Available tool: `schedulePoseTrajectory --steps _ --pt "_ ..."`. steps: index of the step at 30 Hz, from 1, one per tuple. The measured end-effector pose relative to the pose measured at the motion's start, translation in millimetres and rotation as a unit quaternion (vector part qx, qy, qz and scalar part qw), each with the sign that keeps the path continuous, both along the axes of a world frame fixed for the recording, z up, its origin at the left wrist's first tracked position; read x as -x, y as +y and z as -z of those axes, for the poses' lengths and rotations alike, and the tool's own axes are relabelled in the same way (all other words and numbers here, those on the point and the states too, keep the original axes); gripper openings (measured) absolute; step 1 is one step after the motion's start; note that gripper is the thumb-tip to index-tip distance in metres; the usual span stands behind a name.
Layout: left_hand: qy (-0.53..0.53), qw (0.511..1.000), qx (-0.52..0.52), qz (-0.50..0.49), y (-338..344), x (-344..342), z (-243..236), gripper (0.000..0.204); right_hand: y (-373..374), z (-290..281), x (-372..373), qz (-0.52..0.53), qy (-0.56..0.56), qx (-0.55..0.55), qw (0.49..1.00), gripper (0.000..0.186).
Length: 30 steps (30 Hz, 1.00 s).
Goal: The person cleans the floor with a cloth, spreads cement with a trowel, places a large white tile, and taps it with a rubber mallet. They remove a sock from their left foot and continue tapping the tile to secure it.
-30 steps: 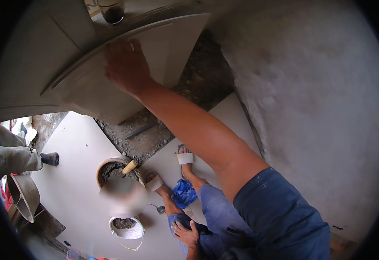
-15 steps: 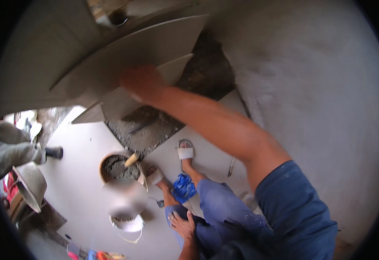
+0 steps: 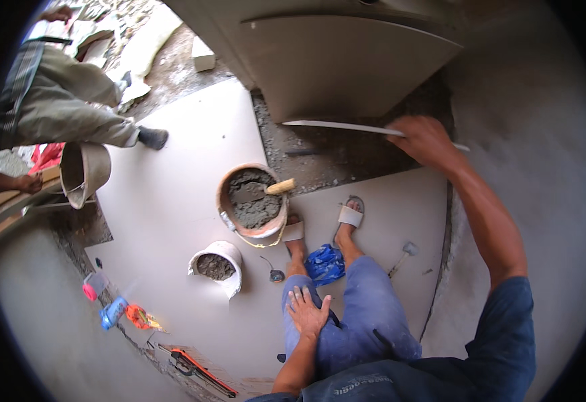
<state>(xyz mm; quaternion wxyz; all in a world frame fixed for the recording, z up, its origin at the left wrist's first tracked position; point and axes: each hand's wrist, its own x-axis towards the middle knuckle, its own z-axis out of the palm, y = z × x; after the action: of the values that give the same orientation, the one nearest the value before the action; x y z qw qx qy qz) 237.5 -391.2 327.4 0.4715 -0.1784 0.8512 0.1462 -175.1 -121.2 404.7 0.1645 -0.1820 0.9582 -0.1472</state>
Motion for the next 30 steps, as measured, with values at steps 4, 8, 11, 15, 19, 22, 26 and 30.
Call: schedulePoseTrajectory --steps 4,8,11,15,19,22,26,30 --pt "0.038 0.999 -0.023 -0.010 -12.2 -2.2 -1.8 0.089 17.6 -57.0 -69.7 0.057 -0.003 -0.020 0.998 0.017" --pt "0.101 0.991 -0.074 -0.049 -38.5 4.9 0.9 0.087 18.9 -138.5 -159.6 0.148 0.019 -0.034 0.988 0.015" --pt "0.170 0.968 -0.114 -0.148 -84.2 7.8 -1.4 0.086 17.1 -196.9 -233.1 0.229 0.039 0.000 0.973 0.011" --pt "0.181 0.968 -0.055 -0.164 -199.0 -37.7 -48.9 0.087 25.4 -245.4 -329.6 0.301 0.027 -0.018 0.953 0.011" --pt "0.072 0.970 0.106 -0.205 -320.9 -125.4 -134.2 0.083 32.7 -248.9 -429.5 0.427 0.010 0.032 0.904 0.018" --pt "0.060 0.952 0.148 -0.261 -367.1 -181.3 -183.5 0.078 31.2 -230.7 -499.7 0.464 0.004 0.013 0.886 0.024" --pt "0.062 0.968 0.133 -0.204 -346.4 -190.5 -185.9 0.071 28.8 -208.9 -590.4 0.525 -0.021 0.049 0.849 0.026" --pt "0.123 0.984 0.002 -0.127 -276.7 -137.1 -152.3 0.065 19.6 -189.3 -690.7 0.574 -0.049 0.042 0.816 0.027"
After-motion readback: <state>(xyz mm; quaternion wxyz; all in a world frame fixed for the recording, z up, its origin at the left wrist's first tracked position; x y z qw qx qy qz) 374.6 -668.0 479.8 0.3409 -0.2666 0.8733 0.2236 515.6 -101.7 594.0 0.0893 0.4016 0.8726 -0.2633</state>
